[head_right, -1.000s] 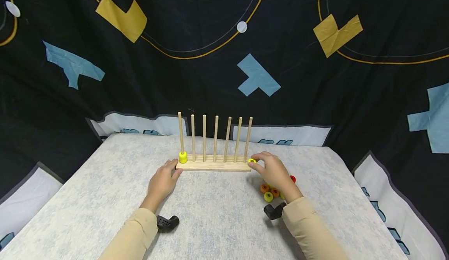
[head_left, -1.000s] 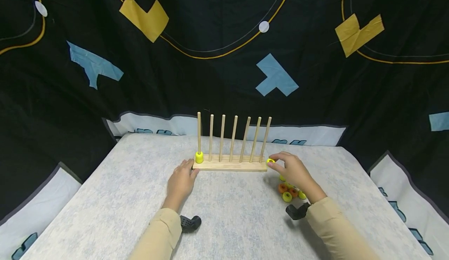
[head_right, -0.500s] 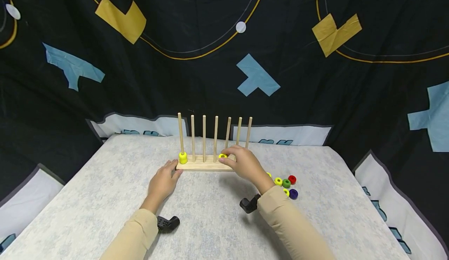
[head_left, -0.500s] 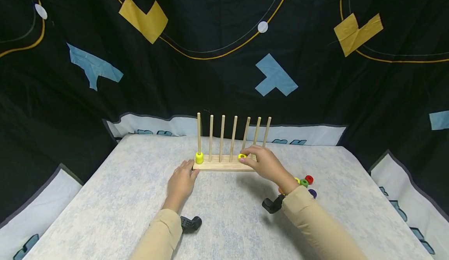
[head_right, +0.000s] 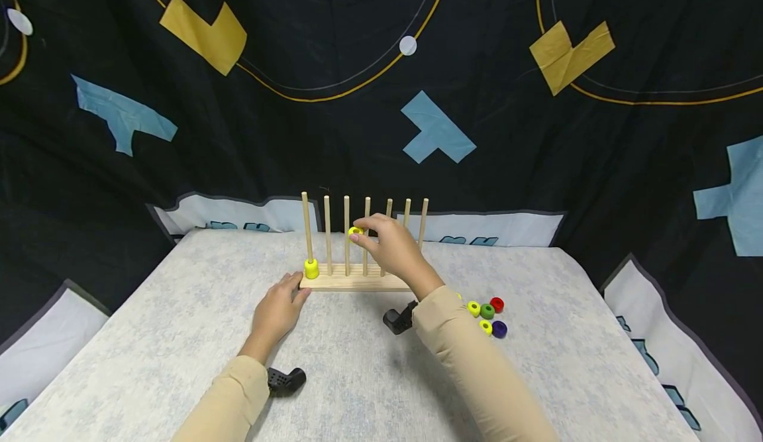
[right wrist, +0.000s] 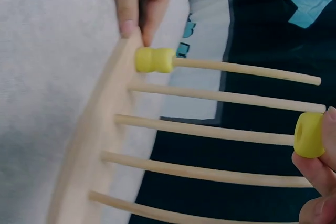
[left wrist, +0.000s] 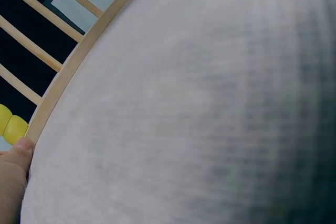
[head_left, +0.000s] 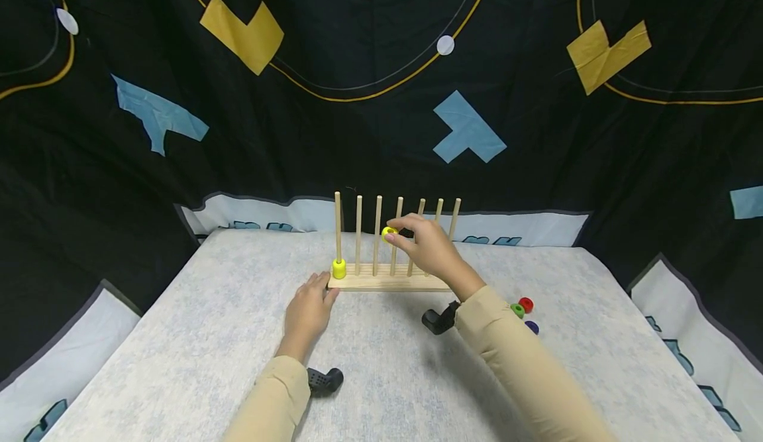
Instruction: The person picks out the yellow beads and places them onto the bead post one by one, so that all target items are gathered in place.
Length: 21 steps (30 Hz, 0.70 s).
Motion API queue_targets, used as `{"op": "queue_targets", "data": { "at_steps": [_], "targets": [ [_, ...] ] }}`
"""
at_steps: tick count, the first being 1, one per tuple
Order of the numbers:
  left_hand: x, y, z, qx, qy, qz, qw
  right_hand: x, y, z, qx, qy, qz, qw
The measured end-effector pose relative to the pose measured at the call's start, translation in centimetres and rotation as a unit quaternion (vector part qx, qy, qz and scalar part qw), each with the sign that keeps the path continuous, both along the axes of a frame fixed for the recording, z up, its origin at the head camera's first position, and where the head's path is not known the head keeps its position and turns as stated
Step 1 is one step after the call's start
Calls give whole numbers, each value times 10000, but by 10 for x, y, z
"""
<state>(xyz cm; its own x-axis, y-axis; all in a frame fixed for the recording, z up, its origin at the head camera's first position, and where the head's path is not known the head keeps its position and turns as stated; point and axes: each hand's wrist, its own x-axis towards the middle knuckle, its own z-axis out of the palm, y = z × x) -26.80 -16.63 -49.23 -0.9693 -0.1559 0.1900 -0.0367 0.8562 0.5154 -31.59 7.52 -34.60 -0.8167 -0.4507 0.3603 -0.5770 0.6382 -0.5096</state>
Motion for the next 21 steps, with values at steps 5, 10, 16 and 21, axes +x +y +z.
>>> {"op": "queue_targets", "data": {
  "at_steps": [5, 10, 16, 21],
  "targets": [
    [0, -1, 0, 43, 27, 9, 10000, -4, -8, 17, -115, 249, -32, 9996],
    [-1, -1, -1, 6, 82, 6, 10000, -9, -15, 31, -158, 303, -115, 9994],
    [-1, -1, -2, 11, 126, -31, 9999, -13, -23, 47, -92, 197, -230, 9995],
    [0, -1, -1, 24, 148, -49, 9999, -16, -31, 56, 45, 159, -259, 9995]
  ]
}}
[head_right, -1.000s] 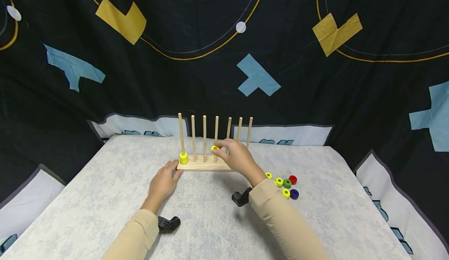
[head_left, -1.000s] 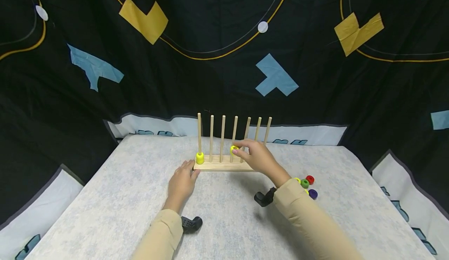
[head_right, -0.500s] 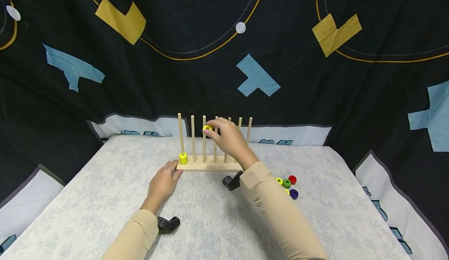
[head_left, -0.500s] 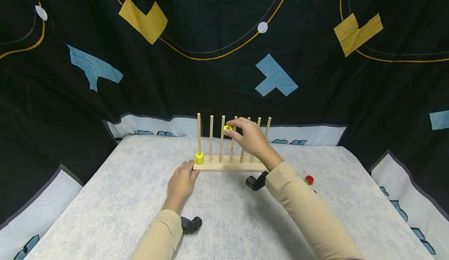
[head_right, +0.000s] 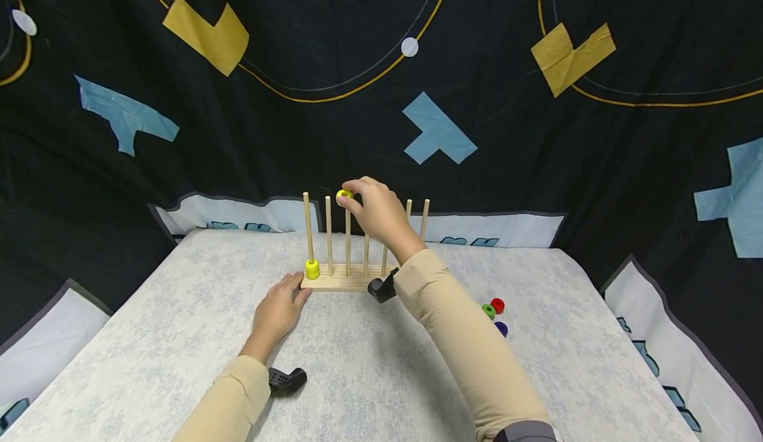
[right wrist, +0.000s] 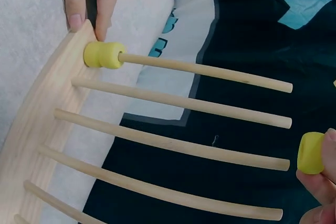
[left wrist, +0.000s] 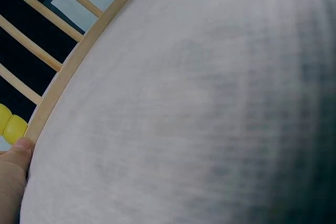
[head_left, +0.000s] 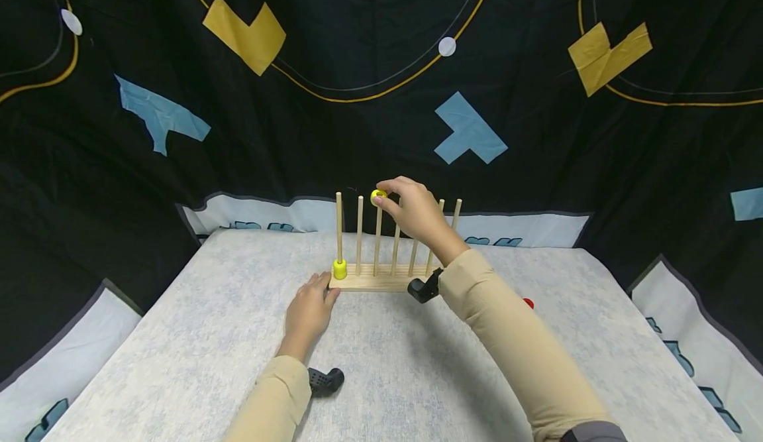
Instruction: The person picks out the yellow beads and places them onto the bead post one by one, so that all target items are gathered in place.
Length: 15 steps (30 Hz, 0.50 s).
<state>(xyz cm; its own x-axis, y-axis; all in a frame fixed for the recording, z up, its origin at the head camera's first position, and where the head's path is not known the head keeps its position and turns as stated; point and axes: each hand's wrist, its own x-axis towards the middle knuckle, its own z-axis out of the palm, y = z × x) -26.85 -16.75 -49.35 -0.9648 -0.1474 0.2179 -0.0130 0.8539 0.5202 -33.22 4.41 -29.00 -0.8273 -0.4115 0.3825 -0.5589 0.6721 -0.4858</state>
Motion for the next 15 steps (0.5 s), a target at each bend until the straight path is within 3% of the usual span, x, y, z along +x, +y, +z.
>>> {"op": "queue_targets", "data": {
  "at_steps": [15],
  "targets": [
    [0, 1, 0, -26, -36, 37, 10000, -12, -30, 7, 335, -32, -187, 9993]
  ]
}}
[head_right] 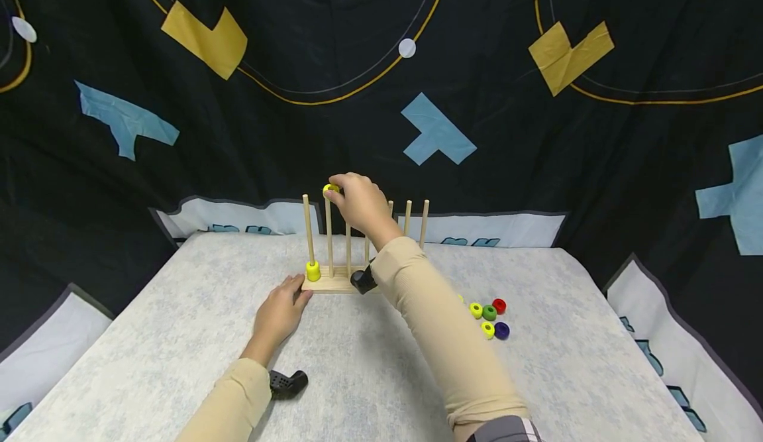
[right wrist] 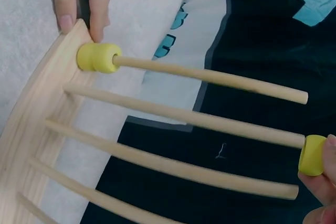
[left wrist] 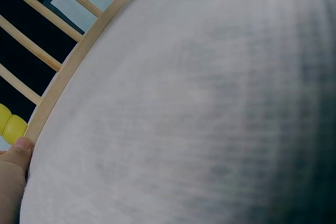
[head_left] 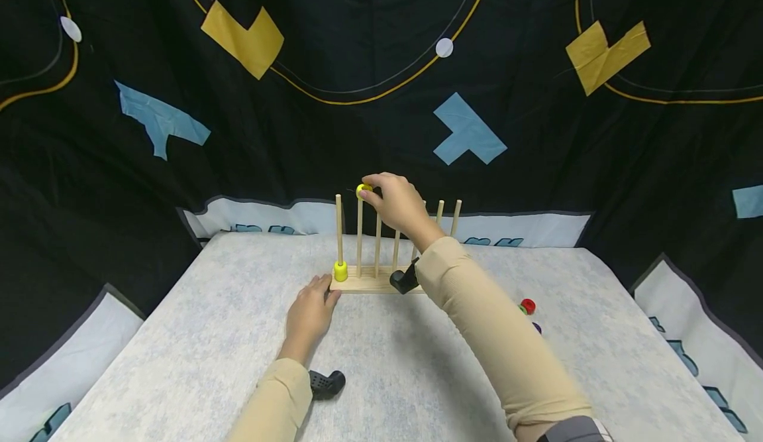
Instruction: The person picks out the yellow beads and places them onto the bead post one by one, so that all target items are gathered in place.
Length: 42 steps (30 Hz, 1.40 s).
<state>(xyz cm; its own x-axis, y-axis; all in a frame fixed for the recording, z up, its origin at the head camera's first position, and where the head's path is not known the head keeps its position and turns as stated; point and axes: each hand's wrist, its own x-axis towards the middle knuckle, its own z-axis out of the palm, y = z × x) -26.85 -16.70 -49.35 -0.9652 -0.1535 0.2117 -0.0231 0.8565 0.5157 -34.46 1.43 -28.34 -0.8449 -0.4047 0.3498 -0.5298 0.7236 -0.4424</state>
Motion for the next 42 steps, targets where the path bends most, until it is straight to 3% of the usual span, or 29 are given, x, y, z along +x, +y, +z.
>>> {"op": "queue_targets", "data": {
  "at_steps": [24, 42],
  "targets": [
    [1, 1, -1, 75, -74, 4, 9999, 8, -35, -6, -197, 246, 66, 9995],
    [0, 0, 0, 87, -92, 17, 9999, 13, -45, -7, 64, 236, -80, 9997]
  ]
}}
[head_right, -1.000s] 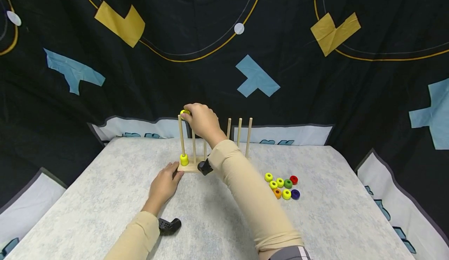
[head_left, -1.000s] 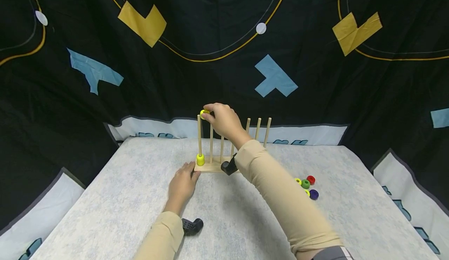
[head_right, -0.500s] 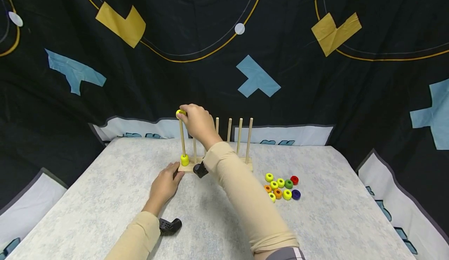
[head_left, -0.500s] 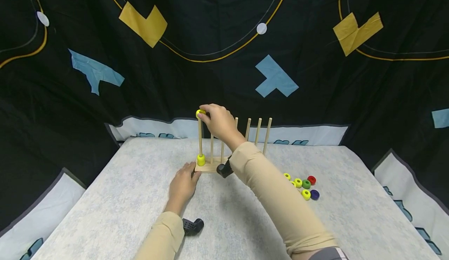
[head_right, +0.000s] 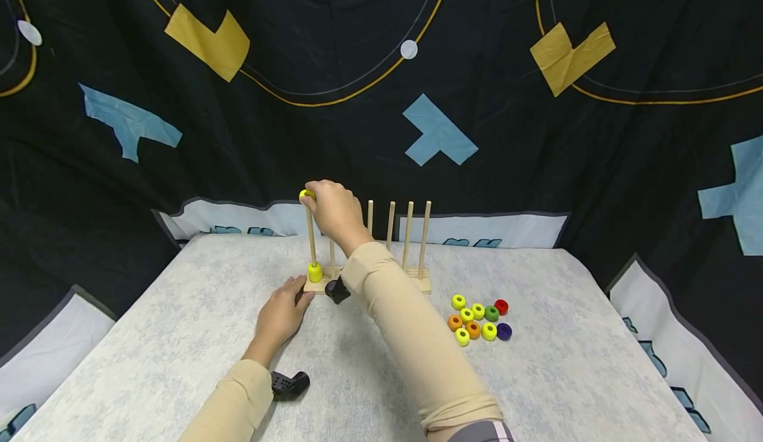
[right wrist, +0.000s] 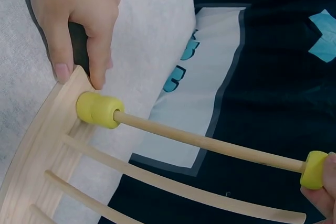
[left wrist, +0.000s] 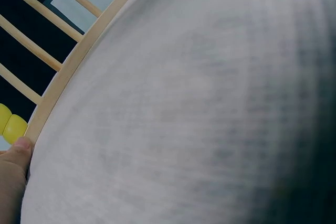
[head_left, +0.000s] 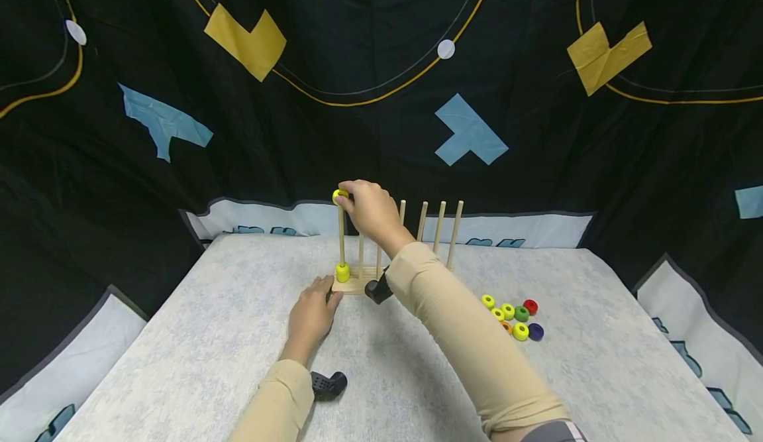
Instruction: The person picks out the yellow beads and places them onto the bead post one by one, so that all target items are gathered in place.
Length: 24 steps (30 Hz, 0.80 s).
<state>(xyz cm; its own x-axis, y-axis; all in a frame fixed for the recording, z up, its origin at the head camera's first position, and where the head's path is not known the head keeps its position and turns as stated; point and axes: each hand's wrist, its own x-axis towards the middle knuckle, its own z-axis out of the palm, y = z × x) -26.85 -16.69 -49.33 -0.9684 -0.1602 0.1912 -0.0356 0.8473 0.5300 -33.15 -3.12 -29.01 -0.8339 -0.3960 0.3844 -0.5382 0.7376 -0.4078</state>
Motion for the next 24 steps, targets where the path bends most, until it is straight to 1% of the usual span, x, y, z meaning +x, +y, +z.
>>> {"op": "queue_targets", "data": {
  "at_steps": [10, 16, 24],
  "targets": [
    [1, 1, -1, -8, 106, -11, 9999, -2, -1, -5, 105, 34, -35, 9999],
    [1, 0, 0, -20, 97, -22, 9999, -1, 2, -6, -162, -55, -39, 9998],
    [0, 0, 0, -6, 71, -14, 10000, 4, 6, -1, -492, -59, 154, 9987]
  ]
}}
